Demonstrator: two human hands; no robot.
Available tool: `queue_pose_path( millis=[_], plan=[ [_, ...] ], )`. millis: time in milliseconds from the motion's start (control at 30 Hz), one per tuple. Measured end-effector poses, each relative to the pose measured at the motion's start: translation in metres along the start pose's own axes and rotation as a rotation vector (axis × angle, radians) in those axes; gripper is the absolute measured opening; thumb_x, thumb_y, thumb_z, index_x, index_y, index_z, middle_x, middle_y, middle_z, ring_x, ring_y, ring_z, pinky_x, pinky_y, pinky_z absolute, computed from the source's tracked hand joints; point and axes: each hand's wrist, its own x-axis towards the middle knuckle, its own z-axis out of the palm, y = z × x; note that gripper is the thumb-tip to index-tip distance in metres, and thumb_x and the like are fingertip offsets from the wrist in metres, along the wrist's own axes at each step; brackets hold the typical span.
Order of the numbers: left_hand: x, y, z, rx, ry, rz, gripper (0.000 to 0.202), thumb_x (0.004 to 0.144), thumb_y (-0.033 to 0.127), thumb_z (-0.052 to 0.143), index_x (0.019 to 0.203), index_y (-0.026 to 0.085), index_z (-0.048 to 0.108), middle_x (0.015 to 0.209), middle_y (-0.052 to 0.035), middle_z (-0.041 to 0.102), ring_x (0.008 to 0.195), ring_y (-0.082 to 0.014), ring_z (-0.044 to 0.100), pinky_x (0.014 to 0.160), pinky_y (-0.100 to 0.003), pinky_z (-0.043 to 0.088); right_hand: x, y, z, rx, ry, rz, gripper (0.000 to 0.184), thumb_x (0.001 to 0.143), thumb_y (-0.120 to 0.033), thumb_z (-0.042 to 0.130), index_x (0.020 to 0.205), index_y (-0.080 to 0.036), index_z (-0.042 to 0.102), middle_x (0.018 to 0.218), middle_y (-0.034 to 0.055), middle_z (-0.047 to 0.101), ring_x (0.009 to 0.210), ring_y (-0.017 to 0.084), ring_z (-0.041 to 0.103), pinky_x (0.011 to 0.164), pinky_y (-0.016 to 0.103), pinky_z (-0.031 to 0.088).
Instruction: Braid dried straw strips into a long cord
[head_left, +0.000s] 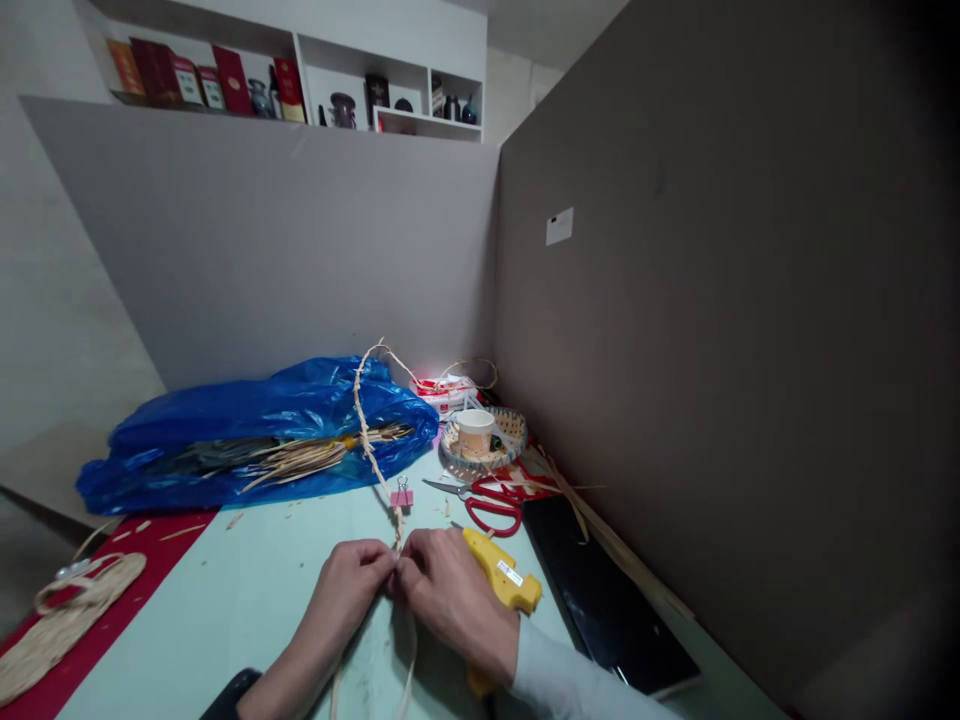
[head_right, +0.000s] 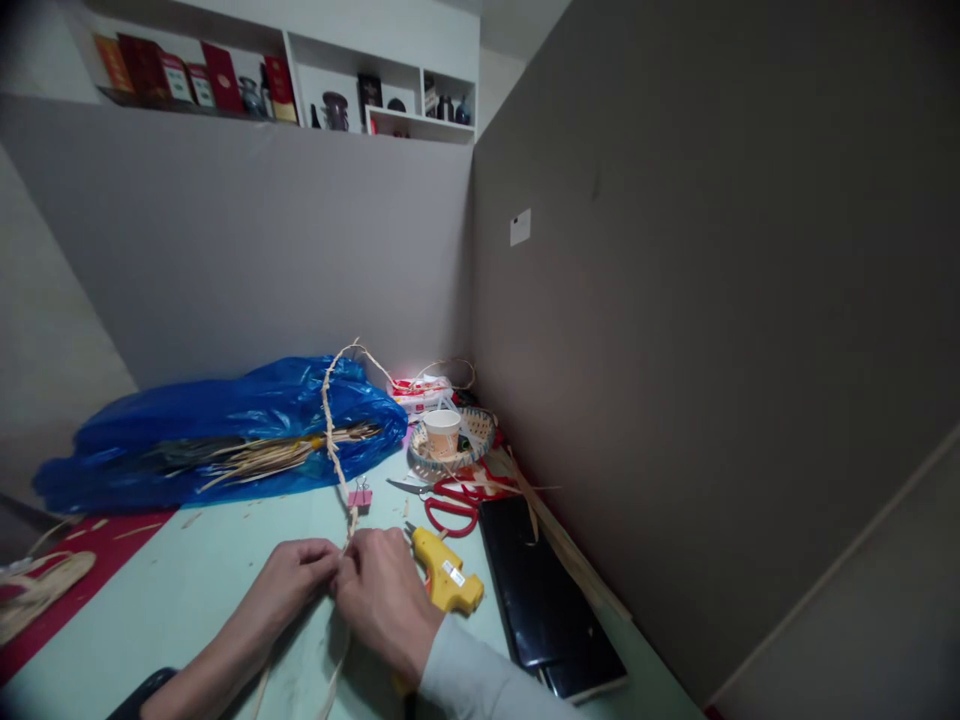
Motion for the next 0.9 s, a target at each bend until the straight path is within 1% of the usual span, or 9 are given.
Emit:
queue_pose_path(
  millis=[167, 333, 433, 533, 600, 667, 767, 833, 900],
  plan=[
    [-0.004, 0.002, 0.001, -0.101, -0.008, -0.106, 0.022, 0.054, 0.035, 0.059, 0.043, 0.018, 0.05, 0.037, 0.0103, 0.029, 0.041, -0.0059, 0.02, 0.045, -0.023, 0.011, -0.015, -0.007, 0.016, -0.253, -0.037, -0.114, 0.021, 0.087, -0.017, 0.043, 0.096, -0.015, 0.062, 0.082, 0.0102, 0.067, 0.072, 0.021, 0.06, 0.058, 0.029, 0.03],
    [-0.01, 0.007, -0.003, -0.201, -0.046, -0.165, 0.03, 0.055, 0.045, 0.064, 0.058, 0.015, 0.062, 0.033, 0.012, 0.028, 0.036, -0.0045, 0.016, 0.043, -0.024, 0.007, -0.022, -0.012, 0.024, -0.578, -0.099, -0.305, 0.038, 0.085, -0.008, 0.044, 0.122, -0.008, 0.053, 0.094, 0.0127, 0.066, 0.078, 0.027, 0.061, 0.061, 0.034, 0.035],
    [-0.011, 0.006, -0.004, -0.228, -0.053, -0.178, 0.034, 0.053, 0.047, 0.067, 0.061, 0.014, 0.064, 0.032, 0.0126, 0.027, 0.035, -0.0038, 0.015, 0.042, -0.023, 0.006, -0.021, -0.01, 0.023, -0.622, -0.103, -0.386, 0.037, 0.087, -0.009, 0.043, 0.123, -0.006, 0.053, 0.094, 0.0125, 0.066, 0.075, 0.026, 0.061, 0.06, 0.035, 0.036],
    [-0.012, 0.006, -0.004, -0.237, -0.033, -0.166, 0.027, 0.051, 0.039, 0.07, 0.057, 0.013, 0.063, 0.038, 0.0089, 0.038, 0.037, -0.0035, 0.024, 0.042, -0.021, 0.012, -0.016, -0.008, 0.014, -0.518, -0.093, -0.389, 0.025, 0.09, -0.023, 0.048, 0.106, -0.012, 0.062, 0.087, 0.0109, 0.067, 0.072, 0.025, 0.06, 0.06, 0.033, 0.034],
    [-0.013, 0.007, -0.004, -0.244, -0.027, -0.16, 0.023, 0.052, 0.034, 0.07, 0.055, 0.013, 0.062, 0.042, 0.0079, 0.041, 0.04, -0.0033, 0.027, 0.043, -0.02, 0.015, -0.01, -0.007, 0.004, -0.371, -0.062, -0.31, 0.029, 0.092, -0.037, 0.046, 0.089, -0.016, 0.067, 0.079, 0.009, 0.068, 0.07, 0.022, 0.06, 0.06, 0.032, 0.033],
    [-0.014, 0.008, -0.004, -0.248, -0.04, -0.171, 0.023, 0.054, 0.035, 0.069, 0.057, 0.013, 0.063, 0.04, 0.01, 0.036, 0.038, -0.0028, 0.022, 0.042, -0.02, 0.012, -0.003, -0.005, -0.006, -0.215, 0.013, -0.187, 0.036, 0.095, -0.039, 0.041, 0.081, -0.018, 0.067, 0.079, 0.0081, 0.068, 0.073, 0.019, 0.06, 0.063, 0.029, 0.034],
    [-0.015, 0.009, -0.004, -0.257, -0.082, -0.192, 0.029, 0.054, 0.04, 0.07, 0.061, 0.013, 0.064, 0.038, 0.0119, 0.031, 0.037, -0.0024, 0.015, 0.042, -0.022, 0.006, 0.005, 0.0, -0.01, -0.031, 0.046, -0.064, 0.027, 0.093, -0.032, 0.044, 0.099, -0.016, 0.066, 0.092, 0.0086, 0.068, 0.088, 0.02, 0.059, 0.071, 0.027, 0.036],
    [-0.014, 0.009, -0.005, -0.266, -0.103, -0.186, 0.031, 0.052, 0.042, 0.071, 0.062, 0.013, 0.064, 0.04, 0.0096, 0.039, 0.037, -0.0024, 0.018, 0.043, -0.022, 0.007, 0.008, 0.003, -0.007, 0.042, -0.024, -0.022, 0.027, 0.089, -0.029, 0.049, 0.106, -0.016, 0.064, 0.096, 0.009, 0.068, 0.094, 0.021, 0.057, 0.074, 0.027, 0.036],
    [-0.014, 0.009, -0.004, -0.272, -0.118, -0.163, 0.03, 0.052, 0.041, 0.071, 0.059, 0.014, 0.062, 0.044, 0.005, 0.049, 0.038, -0.0033, 0.025, 0.043, -0.022, 0.011, 0.011, 0.004, -0.003, 0.093, -0.076, 0.026, 0.025, 0.086, -0.024, 0.05, 0.102, -0.015, 0.066, 0.095, 0.0089, 0.068, 0.095, 0.021, 0.057, 0.074, 0.026, 0.037]
  ],
)
